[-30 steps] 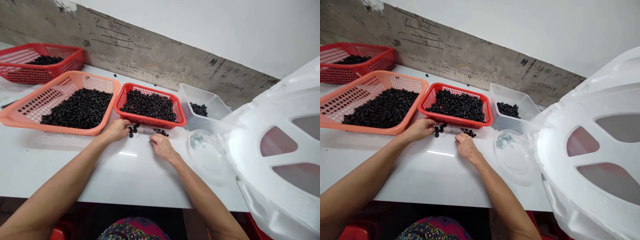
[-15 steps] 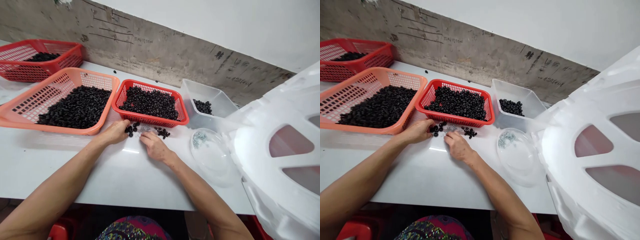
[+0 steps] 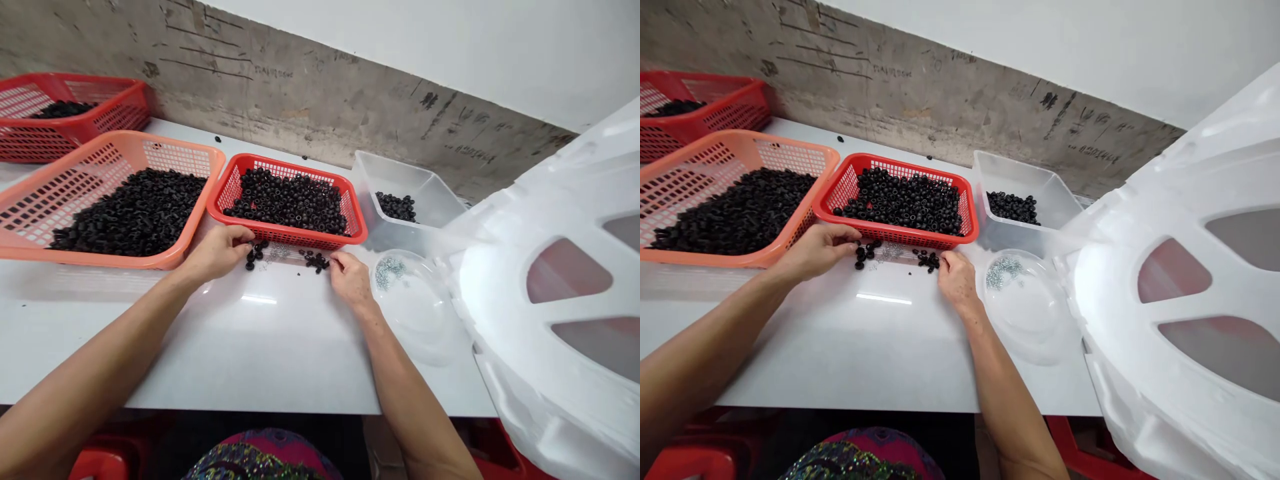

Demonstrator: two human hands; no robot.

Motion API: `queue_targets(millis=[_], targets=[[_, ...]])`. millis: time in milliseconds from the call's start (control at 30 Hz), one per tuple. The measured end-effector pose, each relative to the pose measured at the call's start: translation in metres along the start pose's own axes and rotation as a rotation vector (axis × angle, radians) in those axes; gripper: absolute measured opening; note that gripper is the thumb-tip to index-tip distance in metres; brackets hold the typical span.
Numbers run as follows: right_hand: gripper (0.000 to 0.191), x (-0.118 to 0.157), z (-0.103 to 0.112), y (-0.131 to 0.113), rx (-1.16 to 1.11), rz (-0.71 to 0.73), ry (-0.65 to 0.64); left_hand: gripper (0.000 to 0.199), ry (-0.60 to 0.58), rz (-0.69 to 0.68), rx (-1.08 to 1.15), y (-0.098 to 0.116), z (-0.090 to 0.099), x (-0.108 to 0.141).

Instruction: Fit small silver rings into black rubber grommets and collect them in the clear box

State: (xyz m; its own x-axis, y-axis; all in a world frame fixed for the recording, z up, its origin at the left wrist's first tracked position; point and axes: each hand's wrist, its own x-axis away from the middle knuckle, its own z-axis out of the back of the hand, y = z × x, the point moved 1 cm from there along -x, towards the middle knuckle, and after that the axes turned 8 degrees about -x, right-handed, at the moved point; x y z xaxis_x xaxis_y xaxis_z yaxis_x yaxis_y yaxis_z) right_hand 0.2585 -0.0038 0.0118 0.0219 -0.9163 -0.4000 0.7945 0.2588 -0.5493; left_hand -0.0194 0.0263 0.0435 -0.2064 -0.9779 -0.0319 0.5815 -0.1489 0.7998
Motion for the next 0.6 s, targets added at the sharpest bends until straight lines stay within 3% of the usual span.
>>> queue_targets(millis=[100, 167, 333, 600], targets=[[0.021, 0.002, -0.002, 0.003, -0.024, 0.077, -0.005, 0.016, -0.027, 0.061, 0.32, 0.019, 0.0, 0.006], [0.023, 0.004, -0.004, 0.002, -0.02, 0.159, -0.04, 0.016, -0.106, 0.134, 0.491, 0.028, -0.006, 0.014], [0.027, 0.01, -0.009, 0.0, -0.007, 0.267, -0.134, 0.019, -0.363, 0.306, 0.963, 0.023, -0.034, 0.03], [0.027, 0.007, -0.017, 0.003, 0.079, 0.288, -0.188, 0.023, -0.495, 0.361, 1.047, -0.001, -0.049, 0.031]])
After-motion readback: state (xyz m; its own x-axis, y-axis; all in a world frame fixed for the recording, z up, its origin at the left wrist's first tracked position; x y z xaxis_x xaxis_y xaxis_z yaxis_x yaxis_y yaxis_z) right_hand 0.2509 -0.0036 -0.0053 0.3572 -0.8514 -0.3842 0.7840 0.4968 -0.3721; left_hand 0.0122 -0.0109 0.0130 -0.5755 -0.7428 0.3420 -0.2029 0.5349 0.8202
